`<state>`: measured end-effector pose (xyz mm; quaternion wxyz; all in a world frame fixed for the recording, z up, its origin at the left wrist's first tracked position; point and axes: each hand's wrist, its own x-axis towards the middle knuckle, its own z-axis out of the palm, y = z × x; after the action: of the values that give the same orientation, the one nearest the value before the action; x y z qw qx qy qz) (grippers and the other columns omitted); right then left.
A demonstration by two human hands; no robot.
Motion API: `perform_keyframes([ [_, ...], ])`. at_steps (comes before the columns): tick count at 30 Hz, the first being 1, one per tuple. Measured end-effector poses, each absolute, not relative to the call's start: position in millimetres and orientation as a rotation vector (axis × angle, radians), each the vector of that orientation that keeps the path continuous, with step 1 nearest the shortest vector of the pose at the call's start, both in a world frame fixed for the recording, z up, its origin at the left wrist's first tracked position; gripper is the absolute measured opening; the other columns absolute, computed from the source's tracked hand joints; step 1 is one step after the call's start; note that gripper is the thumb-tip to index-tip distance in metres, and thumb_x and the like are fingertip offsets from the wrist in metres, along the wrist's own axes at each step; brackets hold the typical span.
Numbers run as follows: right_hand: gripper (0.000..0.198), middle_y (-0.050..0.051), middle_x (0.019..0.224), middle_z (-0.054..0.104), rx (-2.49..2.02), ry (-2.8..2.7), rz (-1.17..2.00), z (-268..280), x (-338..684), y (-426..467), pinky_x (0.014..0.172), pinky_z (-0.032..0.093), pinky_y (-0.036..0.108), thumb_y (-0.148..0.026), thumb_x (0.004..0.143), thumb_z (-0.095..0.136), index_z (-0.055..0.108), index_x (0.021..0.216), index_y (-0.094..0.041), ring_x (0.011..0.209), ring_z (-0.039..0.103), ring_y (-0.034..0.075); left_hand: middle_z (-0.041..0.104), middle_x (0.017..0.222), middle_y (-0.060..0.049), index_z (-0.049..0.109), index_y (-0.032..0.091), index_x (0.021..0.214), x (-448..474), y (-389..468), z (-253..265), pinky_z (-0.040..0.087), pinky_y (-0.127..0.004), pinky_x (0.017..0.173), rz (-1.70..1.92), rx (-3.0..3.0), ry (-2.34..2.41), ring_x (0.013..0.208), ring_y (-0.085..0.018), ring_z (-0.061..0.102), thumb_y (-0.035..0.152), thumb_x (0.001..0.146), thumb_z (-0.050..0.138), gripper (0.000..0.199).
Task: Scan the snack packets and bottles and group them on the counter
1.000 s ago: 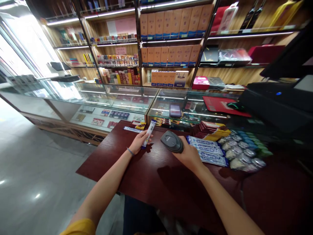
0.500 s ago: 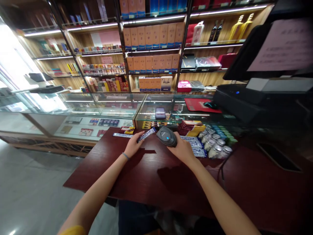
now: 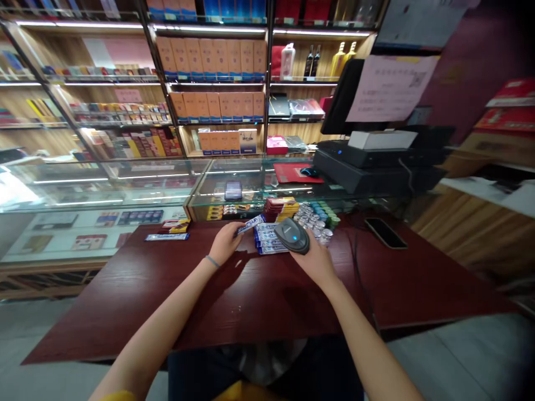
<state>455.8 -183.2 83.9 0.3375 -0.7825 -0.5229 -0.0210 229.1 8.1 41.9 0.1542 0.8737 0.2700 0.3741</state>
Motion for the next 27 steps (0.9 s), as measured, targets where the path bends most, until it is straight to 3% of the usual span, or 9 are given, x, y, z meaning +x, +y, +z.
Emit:
perform_keyframes([
  [18,0.036,0.004,0.073,0.072,-2.125,-1.216,-0.122,72,510,-238,0.053,0.036,0.028,-0.033,0.078,0.066,0.061,0.112,-0.025,0.064,0.068,0.027,0.073,0.107,-0.009,0.07,0.022,0.112,353,0,27,0.048,-0.039,0.094,0.68,2.748,0.816,0.102,-0.026,0.064,0.015,0.086,0.055,0.031],
  [27,0.044,0.006,0.079,0.076,-2.099,-1.294,-0.166,64,512,-230,0.058,0.046,0.031,-0.038,0.08,0.064,0.064,0.122,-0.025,0.071,0.072,0.028,0.07,0.119,-0.011,0.071,0.022,0.113,341,-1,25,0.046,-0.043,0.101,0.799,2.689,0.715,0.113,-0.027,0.061,0.019,0.09,0.054,0.029],
])
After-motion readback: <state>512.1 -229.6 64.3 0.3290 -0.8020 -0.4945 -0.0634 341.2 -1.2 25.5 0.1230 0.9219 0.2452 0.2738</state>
